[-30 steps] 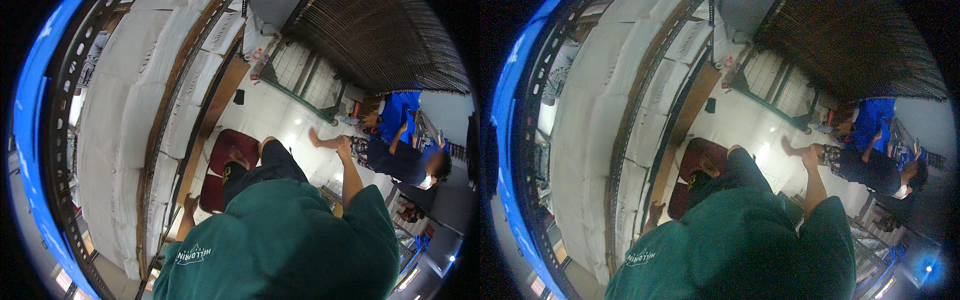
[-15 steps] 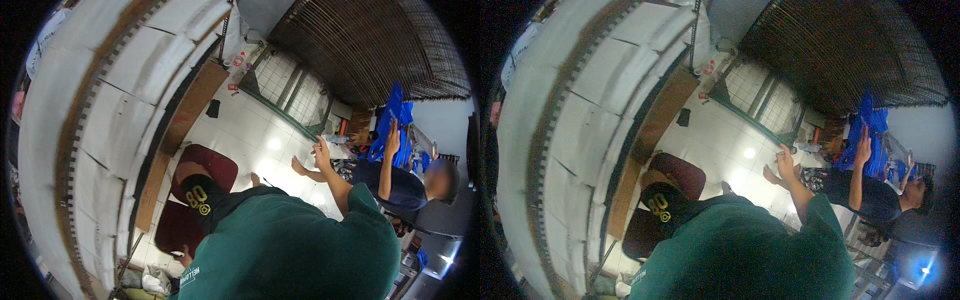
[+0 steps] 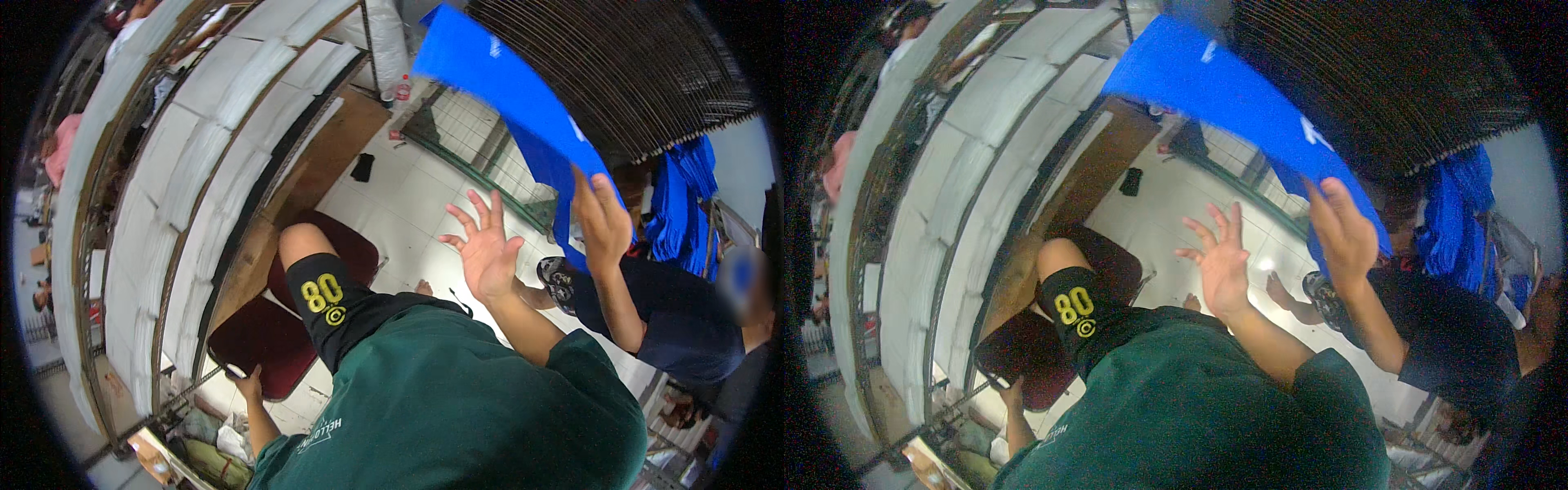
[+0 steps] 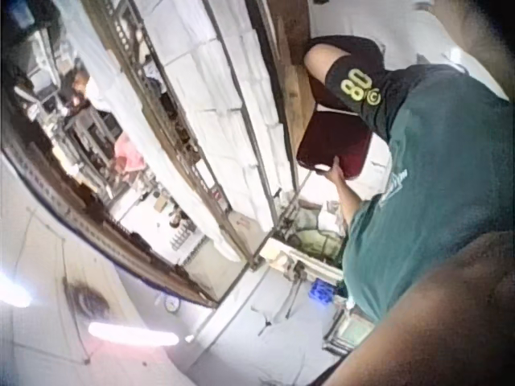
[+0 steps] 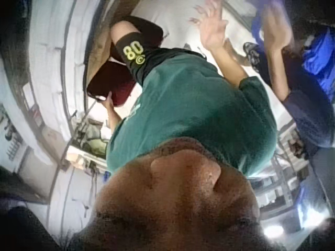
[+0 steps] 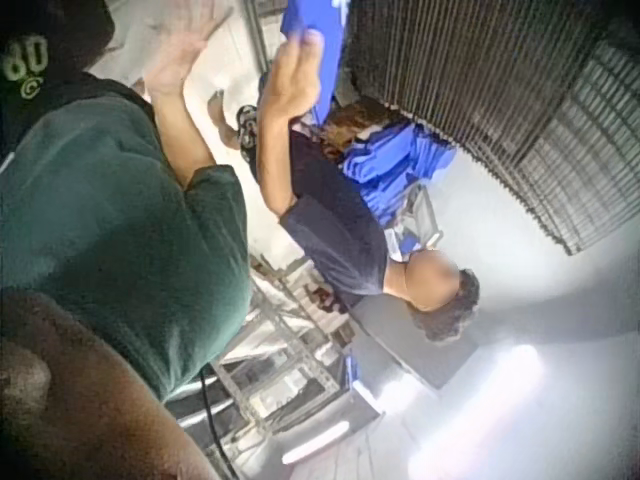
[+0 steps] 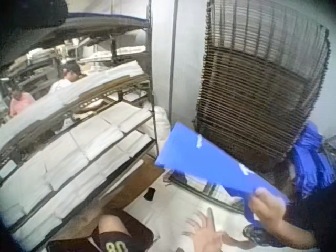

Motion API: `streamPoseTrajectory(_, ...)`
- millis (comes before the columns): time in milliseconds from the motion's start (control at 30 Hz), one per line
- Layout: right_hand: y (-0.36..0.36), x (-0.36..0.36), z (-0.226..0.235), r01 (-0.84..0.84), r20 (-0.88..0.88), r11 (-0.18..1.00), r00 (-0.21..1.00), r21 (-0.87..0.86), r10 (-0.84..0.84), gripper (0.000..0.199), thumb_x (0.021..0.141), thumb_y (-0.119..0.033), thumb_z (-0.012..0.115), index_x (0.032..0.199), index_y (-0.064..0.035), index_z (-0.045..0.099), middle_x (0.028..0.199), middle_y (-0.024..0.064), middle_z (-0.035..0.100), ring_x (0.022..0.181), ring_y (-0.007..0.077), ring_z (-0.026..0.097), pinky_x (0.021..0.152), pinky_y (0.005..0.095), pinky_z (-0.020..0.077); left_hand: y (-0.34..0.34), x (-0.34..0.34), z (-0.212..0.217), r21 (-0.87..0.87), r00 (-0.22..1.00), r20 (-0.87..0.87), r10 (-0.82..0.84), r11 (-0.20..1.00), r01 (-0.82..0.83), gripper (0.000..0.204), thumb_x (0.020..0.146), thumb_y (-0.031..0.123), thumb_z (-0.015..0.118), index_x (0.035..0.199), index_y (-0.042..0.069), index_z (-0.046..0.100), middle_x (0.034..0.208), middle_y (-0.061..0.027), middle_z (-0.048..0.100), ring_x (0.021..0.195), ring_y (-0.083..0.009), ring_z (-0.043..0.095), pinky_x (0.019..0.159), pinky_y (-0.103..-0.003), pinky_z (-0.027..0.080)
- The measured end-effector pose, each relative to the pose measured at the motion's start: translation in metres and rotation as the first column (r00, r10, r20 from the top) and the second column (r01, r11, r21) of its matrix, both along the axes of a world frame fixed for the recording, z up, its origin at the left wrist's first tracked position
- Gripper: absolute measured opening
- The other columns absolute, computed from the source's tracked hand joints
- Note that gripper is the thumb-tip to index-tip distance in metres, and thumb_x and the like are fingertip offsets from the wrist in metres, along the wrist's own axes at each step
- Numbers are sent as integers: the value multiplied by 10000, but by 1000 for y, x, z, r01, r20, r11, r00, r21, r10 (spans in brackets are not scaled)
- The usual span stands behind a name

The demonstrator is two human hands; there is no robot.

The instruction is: The person repeatedly picks up blue tote bags from a shelf and the floor, unfolds them, and hangs them on a metal rack. They also place some bags on the floor and a chair while organizing the items in the room.

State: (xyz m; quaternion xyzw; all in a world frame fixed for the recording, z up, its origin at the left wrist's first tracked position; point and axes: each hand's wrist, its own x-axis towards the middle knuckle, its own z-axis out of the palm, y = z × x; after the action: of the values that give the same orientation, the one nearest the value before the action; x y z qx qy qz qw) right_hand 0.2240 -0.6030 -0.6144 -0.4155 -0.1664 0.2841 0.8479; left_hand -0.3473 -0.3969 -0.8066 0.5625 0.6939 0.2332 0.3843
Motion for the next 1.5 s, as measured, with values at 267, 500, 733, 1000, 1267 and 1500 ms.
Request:
streamPoseTrajectory(267, -9, -16, 107, -58, -339, 969, 930, 239, 139, 652, 819, -646, 360, 1212, -127, 400, 1180, 44, 449, 1103, 239, 415, 804, 427, 415, -43, 5, -4, 23, 991, -117, 57, 998, -55, 1113, 590, 165, 778, 1366, -35, 6, 1390, -254, 184, 1284, -329, 245, 1059, -348, 211)
streamPoseTrajectory(500, 4, 7, 92, 80, -307, 997, 949, 6, -74, 442, 891, -464, 423, 1187, -137, 404, 1145, 29, 467, 1012, 177, 448, 780, 374, 406, -54, 26, 15, 15, 981, -166, 105, 994, -104, 948, 652, -2, 676, 1380, 43, 71, 1360, -207, 282, 1232, -300, 345, 1019, -336, 287)
streamPoseTrajectory(733, 0, 19, 65, 225, -212, 973, 955, 53, -209, 417, 909, -302, 476, 1248, -88, 363, 1230, 68, 440, 1078, 191, 450, 903, 367, 366, -46, 39, 33, -89, 967, -174, 184, 976, -201, 907, 633, -7, 681, 1344, 27, 120, 1300, -211, 350, 1179, -315, 395, 986, -355, 337)
streamPoseTrajectory(1000, -68, 66, 11, 236, 349, 879, 933, -414, -86, 372, 923, -263, 461, 1151, 31, 451, 1137, 107, 488, 1050, 180, 444, 932, 323, 319, -41, -3, -11, -150, 978, -173, 117, 978, -144, 980, 580, -74, 693, 1343, 6, 83, 1323, -206, 322, 1207, -305, 368, 993, -347, 337)
streamPoseTrajectory(1267, -74, 94, 26, 400, 486, 855, 849, -331, -210, 338, 925, -258, 459, 1104, 27, 492, 1075, 90, 523, 995, 167, 470, 904, 310, 342, -62, 97, 11, -74, 963, -192, -191, 981, 180, 879, 637, 14, 715, 1325, 26, 168, 1230, -200, 424, 1119, -303, 452, 932, -362, 382)
streamPoseTrajectory(1500, -87, 108, 33, 423, 376, 872, 871, -247, -316, 267, 910, -227, 497, 1058, -6, 526, 1029, 45, 534, 957, 107, 476, 873, 262, 356, -86, 258, 25, 39, 873, -276, -401, 903, 427, 932, 681, 233, 694, 1348, 1, 85, 1197, -298, 451, 1095, -396, 481, 922, -403, 386)
